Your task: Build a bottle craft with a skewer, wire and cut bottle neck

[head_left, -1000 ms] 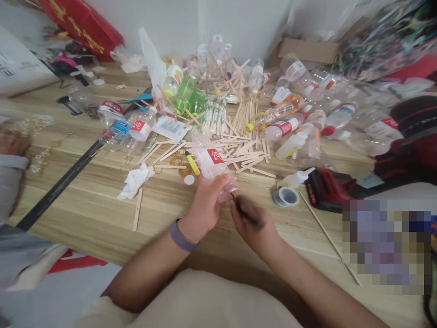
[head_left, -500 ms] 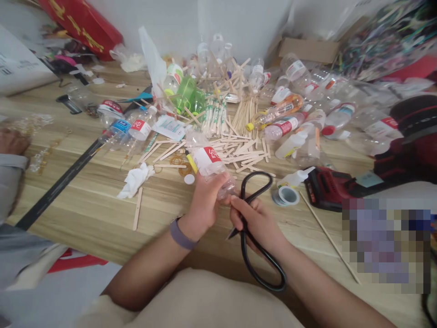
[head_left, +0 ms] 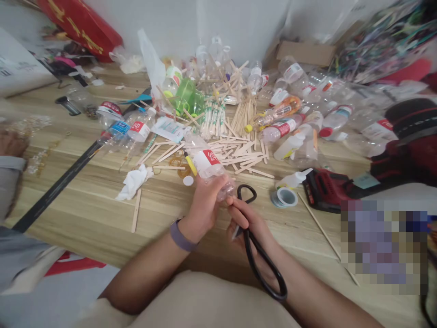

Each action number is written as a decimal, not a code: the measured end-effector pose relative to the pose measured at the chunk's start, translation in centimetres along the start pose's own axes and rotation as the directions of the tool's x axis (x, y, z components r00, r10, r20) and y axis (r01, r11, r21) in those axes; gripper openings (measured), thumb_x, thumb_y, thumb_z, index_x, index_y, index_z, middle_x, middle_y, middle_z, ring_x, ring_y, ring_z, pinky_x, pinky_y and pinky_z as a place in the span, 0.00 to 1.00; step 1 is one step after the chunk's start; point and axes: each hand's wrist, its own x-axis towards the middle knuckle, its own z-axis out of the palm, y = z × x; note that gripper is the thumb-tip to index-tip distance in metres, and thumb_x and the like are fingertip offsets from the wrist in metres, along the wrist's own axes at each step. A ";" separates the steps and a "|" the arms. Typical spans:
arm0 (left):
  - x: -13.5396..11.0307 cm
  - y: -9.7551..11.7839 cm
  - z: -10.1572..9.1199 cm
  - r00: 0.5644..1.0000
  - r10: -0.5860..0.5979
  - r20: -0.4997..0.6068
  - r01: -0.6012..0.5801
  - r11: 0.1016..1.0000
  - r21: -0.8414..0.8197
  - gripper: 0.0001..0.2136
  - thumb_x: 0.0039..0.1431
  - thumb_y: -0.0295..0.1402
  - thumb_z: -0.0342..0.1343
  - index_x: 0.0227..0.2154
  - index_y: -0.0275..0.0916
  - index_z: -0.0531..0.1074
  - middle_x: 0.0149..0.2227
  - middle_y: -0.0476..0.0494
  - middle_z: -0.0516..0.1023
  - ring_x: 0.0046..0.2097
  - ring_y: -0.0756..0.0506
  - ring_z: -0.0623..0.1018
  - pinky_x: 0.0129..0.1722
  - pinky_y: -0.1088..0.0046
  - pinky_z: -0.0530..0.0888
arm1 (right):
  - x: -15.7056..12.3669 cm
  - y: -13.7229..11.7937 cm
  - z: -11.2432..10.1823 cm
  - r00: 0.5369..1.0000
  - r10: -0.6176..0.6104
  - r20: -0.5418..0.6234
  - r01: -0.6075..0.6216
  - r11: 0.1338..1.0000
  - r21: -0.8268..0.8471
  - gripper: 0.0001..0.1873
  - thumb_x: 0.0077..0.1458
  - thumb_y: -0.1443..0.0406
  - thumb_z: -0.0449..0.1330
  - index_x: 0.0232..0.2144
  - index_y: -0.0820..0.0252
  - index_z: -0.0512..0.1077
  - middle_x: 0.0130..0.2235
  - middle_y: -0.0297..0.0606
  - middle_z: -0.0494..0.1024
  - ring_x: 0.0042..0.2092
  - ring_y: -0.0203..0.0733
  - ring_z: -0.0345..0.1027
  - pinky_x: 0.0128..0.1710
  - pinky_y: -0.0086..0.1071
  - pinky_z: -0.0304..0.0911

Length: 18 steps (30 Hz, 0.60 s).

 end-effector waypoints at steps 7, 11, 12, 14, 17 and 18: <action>0.2 -0.4 0.1 1.000 -0.012 0.003 0.013 0.997 -0.079 0.18 0.45 0.33 0.65 0.37 0.42 0.64 0.29 0.53 0.73 0.30 0.51 0.73 0.31 0.74 0.70 | -0.1 1.0 -2.3 0.994 -0.098 -0.041 0.087 0.974 -0.208 0.14 0.59 0.59 0.52 0.35 0.62 0.74 0.19 0.35 0.70 0.18 0.37 0.60 0.18 0.28 0.52; 0.2 -0.7 0.1 0.999 -0.002 -0.032 0.000 0.998 -0.057 0.19 0.43 0.31 0.65 0.37 0.41 0.64 0.30 0.54 0.72 0.30 0.51 0.72 0.33 0.74 0.70 | 0.1 2.0 -3.1 0.987 -0.148 -0.061 0.122 0.943 -0.310 0.14 0.52 0.66 0.55 0.39 0.66 0.76 0.25 0.44 0.75 0.20 0.38 0.60 0.22 0.31 0.50; 0.1 -0.6 0.1 0.999 0.003 -0.033 -0.005 0.999 -0.052 0.18 0.43 0.31 0.65 0.37 0.41 0.64 0.30 0.54 0.72 0.30 0.52 0.72 0.33 0.74 0.70 | 0.1 2.1 -2.9 0.986 -0.154 -0.057 0.130 0.945 -0.299 0.12 0.53 0.65 0.55 0.37 0.64 0.75 0.24 0.42 0.75 0.20 0.38 0.60 0.22 0.31 0.51; -0.1 -0.4 0.2 1.000 0.006 -0.010 -0.007 0.999 -0.049 0.18 0.44 0.33 0.65 0.37 0.41 0.64 0.31 0.53 0.72 0.31 0.52 0.72 0.31 0.76 0.70 | 0.1 2.1 -2.4 0.987 -0.157 -0.041 0.143 0.962 -0.232 0.12 0.58 0.60 0.53 0.31 0.61 0.73 0.20 0.37 0.71 0.20 0.38 0.61 0.21 0.30 0.54; -0.5 -0.1 0.3 0.998 -0.004 0.069 0.006 0.999 -0.038 0.18 0.47 0.36 0.65 0.38 0.41 0.65 0.30 0.52 0.72 0.26 0.53 0.70 0.22 0.78 0.65 | -0.3 1.6 -1.0 0.992 -0.128 -0.012 0.127 0.988 -0.084 0.24 0.67 0.54 0.40 0.29 0.57 0.67 0.14 0.25 0.59 0.14 0.34 0.56 0.16 0.27 0.56; -0.5 0.0 0.3 0.996 -0.001 0.087 0.004 1.000 -0.030 0.17 0.47 0.37 0.65 0.38 0.40 0.65 0.29 0.52 0.73 0.25 0.53 0.69 0.21 0.79 0.64 | -0.5 1.5 -0.6 0.993 -0.114 -0.008 0.113 0.993 -0.046 0.26 0.68 0.53 0.36 0.31 0.57 0.67 0.13 0.22 0.54 0.12 0.34 0.52 0.14 0.26 0.55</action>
